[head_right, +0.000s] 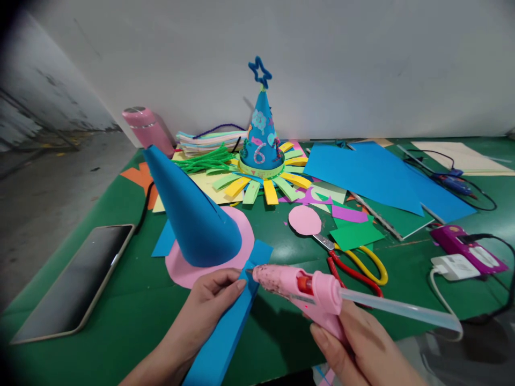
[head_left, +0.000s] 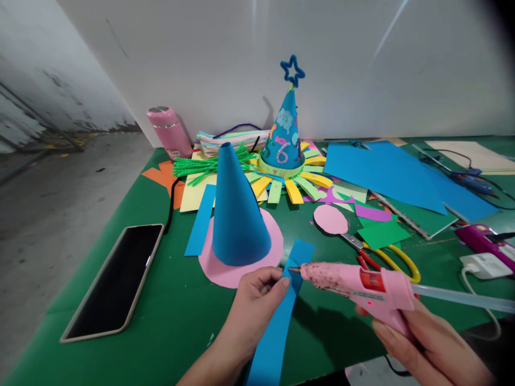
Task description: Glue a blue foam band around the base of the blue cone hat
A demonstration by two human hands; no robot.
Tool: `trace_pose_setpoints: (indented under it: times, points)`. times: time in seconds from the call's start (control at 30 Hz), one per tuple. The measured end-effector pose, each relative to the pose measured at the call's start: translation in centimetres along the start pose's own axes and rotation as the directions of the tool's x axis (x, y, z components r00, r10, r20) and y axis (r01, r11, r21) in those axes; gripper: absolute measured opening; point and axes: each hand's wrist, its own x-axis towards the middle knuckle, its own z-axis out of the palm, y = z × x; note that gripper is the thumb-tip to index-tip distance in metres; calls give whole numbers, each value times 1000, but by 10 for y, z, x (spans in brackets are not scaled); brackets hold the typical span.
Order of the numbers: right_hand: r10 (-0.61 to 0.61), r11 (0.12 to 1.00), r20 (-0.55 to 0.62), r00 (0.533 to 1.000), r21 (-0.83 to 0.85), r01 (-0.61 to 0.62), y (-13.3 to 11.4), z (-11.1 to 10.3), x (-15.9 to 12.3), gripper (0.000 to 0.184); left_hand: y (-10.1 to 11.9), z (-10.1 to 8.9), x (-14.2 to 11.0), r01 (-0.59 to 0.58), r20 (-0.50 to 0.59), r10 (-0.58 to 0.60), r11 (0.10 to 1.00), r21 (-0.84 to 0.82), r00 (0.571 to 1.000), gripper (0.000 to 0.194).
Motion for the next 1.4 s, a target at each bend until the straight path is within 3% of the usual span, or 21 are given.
trace_pose_setpoints:
  times: [0.1, 0.23, 0.37, 0.43, 0.67, 0.77, 0.93, 1.07, 1.27, 1.4]
  points:
    - [-63, 998, 23, 998, -19, 63, 1, 2, -2, 34, 1, 1, -2, 8, -7, -8, 1000, -10, 1000, 21]
    - [-21, 999, -32, 999, -24, 20, -1, 5, -2, 35, 2, 3, -4, 56, -4, -56, 998, -30, 998, 18]
    - [-173, 983, -64, 983, -67, 169, 0, 2, 0, 35, 3, 4, -4, 68, -8, -68, 997, -43, 998, 16]
    - [-191, 981, -53, 980, -55, 188, -2, -1, 3, 34, 3, 4, -5, 64, -3, -64, 997, -43, 998, 17]
    - [-46, 999, -42, 998, -29, 45, -11, 0, 5, 37, 5, 4, -6, 62, 6, -62, 997, -46, 998, 15]
    - [-50, 998, -42, 998, -36, 49, -6, 2, 0, 38, 5, 5, -6, 49, 2, -48, 998, -39, 999, 15]
    - [-94, 995, 91, 991, -28, 97, 1, -4, -1, 34, 3, 4, -5, 43, -6, -43, 999, -30, 999, 16]
    - [-22, 1000, 134, 991, -14, 24, 5, -6, 0, 32, 1, 2, -4, 35, 10, -35, 999, -40, 999, 16]
    - [149, 989, -15, 989, -12, -149, 14, 3, -4, 25, -2, -1, -4, 44, 10, -44, 998, -40, 999, 17]
    - [117, 993, -44, 992, 6, -117, 16, 4, -7, 24, -3, -3, -2, 44, 15, -43, 998, -43, 999, 16]
